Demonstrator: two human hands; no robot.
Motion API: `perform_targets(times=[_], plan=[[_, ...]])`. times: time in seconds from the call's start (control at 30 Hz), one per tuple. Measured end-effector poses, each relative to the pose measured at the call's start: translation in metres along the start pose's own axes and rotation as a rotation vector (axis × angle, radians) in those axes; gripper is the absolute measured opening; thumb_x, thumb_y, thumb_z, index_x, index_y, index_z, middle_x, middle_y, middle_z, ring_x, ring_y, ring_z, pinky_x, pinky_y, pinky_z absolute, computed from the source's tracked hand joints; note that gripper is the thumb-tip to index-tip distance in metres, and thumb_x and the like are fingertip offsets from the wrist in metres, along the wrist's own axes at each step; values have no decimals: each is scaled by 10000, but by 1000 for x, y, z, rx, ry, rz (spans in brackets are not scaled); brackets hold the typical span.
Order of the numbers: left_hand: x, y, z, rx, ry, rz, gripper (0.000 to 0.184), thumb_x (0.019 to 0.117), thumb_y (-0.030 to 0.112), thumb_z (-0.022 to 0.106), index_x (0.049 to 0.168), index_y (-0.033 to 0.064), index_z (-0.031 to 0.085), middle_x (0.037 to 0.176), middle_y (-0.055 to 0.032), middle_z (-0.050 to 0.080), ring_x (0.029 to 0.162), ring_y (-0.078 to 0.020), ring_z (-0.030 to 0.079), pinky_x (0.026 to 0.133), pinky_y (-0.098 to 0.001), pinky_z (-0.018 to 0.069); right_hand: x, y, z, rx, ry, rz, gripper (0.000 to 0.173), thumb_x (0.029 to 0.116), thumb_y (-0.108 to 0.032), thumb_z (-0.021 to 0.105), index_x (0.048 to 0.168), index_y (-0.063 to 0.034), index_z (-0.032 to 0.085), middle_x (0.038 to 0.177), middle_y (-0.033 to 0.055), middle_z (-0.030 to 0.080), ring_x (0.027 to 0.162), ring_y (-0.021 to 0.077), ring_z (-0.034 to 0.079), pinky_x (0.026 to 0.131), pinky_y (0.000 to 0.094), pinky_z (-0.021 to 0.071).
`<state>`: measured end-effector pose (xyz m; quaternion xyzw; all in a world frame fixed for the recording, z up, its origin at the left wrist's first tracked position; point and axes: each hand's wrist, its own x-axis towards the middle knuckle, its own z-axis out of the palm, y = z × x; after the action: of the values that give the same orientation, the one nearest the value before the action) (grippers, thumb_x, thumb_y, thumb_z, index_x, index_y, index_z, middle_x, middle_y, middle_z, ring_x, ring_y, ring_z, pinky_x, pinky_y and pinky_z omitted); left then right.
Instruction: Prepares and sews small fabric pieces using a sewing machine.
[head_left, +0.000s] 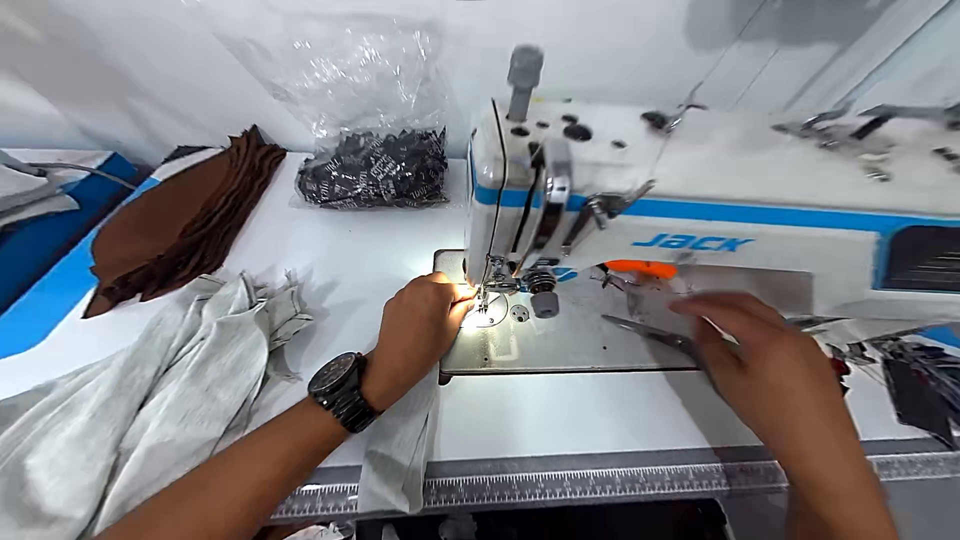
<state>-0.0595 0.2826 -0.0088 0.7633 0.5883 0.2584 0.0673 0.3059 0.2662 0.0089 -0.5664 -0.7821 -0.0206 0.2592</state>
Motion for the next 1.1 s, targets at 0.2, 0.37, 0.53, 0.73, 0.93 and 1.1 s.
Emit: perform_targets(times=[0.2, 0.37, 0.53, 0.73, 0.93, 1.1], plan=[[19, 17, -1, 1, -143, -301, 270, 1001, 283, 638, 1076, 37, 722, 969, -191, 713, 945, -397, 696, 788, -624, 539, -70, 65, -11, -11, -64, 23, 295, 939, 24, 620, 1152, -107, 776, 1202, 159, 702, 1118, 367, 673, 947, 609, 541], [4, 24, 3, -38, -67, -413, 277, 1005, 262, 626, 1073, 2, 694, 1027, -240, 705, 1017, -433, 689, 837, -650, 535, -77, 21, -46, -133, -447, 258, 487, 887, -45, 729, 1358, -132, 641, 1265, 229, 644, 1122, 442, 644, 917, 654, 518], [-91, 50, -40, -802, 127, -361, 238, 1072, 227, 549, 1120, 0, 603, 917, -140, 651, 768, -224, 629, 684, -409, 534, -132, -25, -48, -313, -381, 356, 690, 799, -67, 791, 1445, -77, 547, 1119, 310, 680, 917, 537, 682, 723, 708, 521], [-185, 98, -58, -1402, 231, -539, 211, 983, 8, 631, 1190, 23, 666, 901, -103, 709, 778, -168, 674, 741, -318, 583, -206, -44, -12, 1017, -179, 198, 855, 820, -282, 850, 1511, -12, 425, 1101, 72, 702, 938, 190, 709, 803, 369, 624], [-214, 115, -46, -1329, 296, -519, 159, 895, 21, 750, 1052, 43, 766, 883, -113, 729, 775, -170, 688, 717, -296, 593, -235, -174, 6, 1228, -469, 74, 646, 868, -392, 813, 1316, 14, 586, 907, 36, 698, 770, 118, 689, 645, 305, 607], [-218, 113, -46, -1247, 268, -491, 200, 896, 57, 765, 1093, 77, 792, 943, -98, 755, 790, -175, 707, 720, -303, 608, -212, -192, 14, 1148, -480, 42, 697, 852, -504, 795, 1270, 22, 612, 851, -1, 681, 680, 63, 634, 547, 226, 545]])
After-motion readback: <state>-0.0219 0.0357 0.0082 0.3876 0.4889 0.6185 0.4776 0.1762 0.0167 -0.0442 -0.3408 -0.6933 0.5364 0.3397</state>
